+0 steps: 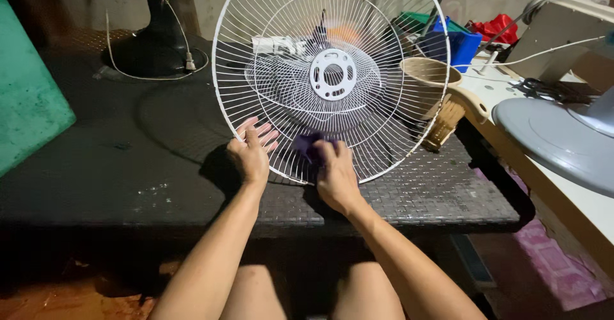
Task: The person wipes the metal fan cage with a purple cloth, moving around the circular frame and through the wire mesh. The person rotates the cage to reach different sections while continuing to wipe the surface.
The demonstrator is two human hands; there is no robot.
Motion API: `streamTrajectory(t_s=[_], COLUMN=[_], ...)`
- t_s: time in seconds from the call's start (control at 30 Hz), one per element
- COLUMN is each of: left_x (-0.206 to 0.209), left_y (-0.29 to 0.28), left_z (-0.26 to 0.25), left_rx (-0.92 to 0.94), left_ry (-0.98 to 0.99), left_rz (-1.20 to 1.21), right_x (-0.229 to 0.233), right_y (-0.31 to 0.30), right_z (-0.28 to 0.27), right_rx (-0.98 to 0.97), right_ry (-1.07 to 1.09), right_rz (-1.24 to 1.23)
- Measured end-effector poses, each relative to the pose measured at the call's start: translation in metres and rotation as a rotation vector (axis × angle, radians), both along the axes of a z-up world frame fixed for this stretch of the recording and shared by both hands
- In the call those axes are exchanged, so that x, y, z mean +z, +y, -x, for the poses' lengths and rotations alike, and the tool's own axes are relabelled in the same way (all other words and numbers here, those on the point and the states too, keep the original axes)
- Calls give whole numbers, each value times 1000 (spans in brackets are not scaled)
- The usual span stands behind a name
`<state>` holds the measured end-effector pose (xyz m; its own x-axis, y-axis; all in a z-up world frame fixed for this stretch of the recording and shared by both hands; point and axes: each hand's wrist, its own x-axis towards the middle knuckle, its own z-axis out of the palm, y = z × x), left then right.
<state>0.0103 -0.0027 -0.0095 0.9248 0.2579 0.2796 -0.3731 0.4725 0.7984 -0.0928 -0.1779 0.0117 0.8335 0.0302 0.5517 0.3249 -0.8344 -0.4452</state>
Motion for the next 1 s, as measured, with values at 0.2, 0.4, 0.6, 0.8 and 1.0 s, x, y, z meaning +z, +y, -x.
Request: streamTrajectory(t_s=[0.2, 0.4, 0.6, 0.8, 1.0], left_x=[-4, -6, -1, 6, -4], left_y=[-1, -3, -2, -1, -3], left_z=[-2, -7, 2, 12, 3], left_rx=[30, 6, 7, 48, 121], left_ry=[15, 28, 32, 59, -139], left_rz=[-21, 38, 11, 1, -157], right_x=[-29, 12, 26, 15, 14], right_y=[-23, -35, 46, 19, 34], right_z=[-11, -30, -7, -22, -34], right_rx=[165, 230, 143, 376, 339], right_ry=[40, 463, -211, 418, 154], right_rz=[110, -574, 45, -202, -276])
